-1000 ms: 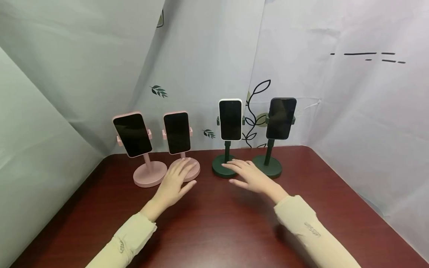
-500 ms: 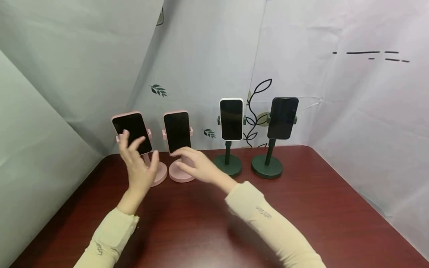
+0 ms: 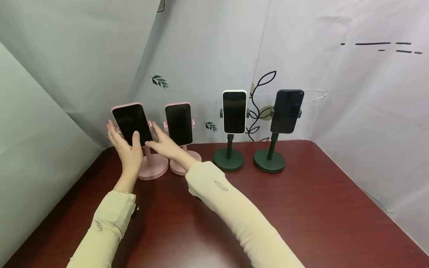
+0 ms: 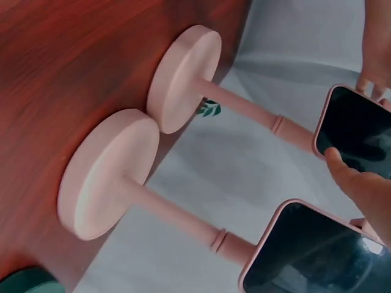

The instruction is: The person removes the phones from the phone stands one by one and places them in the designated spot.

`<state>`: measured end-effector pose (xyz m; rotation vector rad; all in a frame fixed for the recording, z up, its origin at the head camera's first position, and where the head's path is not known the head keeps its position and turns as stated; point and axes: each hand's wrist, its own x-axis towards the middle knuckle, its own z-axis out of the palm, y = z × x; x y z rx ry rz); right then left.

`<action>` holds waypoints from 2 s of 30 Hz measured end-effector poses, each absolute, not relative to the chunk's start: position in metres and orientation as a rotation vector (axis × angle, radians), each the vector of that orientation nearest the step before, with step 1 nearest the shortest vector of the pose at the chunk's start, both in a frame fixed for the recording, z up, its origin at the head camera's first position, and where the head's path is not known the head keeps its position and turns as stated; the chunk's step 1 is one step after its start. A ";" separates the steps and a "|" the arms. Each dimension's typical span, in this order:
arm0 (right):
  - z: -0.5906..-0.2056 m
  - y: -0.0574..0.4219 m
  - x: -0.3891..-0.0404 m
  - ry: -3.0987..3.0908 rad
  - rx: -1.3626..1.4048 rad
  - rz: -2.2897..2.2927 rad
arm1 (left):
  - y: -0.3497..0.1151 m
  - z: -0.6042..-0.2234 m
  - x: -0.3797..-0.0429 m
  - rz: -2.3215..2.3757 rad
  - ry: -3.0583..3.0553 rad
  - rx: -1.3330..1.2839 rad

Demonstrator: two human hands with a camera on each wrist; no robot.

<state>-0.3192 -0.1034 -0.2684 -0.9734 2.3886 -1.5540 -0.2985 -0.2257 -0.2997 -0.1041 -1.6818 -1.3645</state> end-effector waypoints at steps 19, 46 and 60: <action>-0.279 -0.105 -0.327 2.074 -1.110 -1.664 | -0.226 -0.307 -0.300 -1.373 -1.518 0.060; -0.279 0.000 -0.266 2.283 -1.444 -1.708 | -0.133 -0.279 -0.224 -1.611 -1.506 -0.230; -0.274 0.076 -0.263 2.397 -1.310 -2.239 | -0.088 -0.286 -0.237 -1.553 -1.675 -0.531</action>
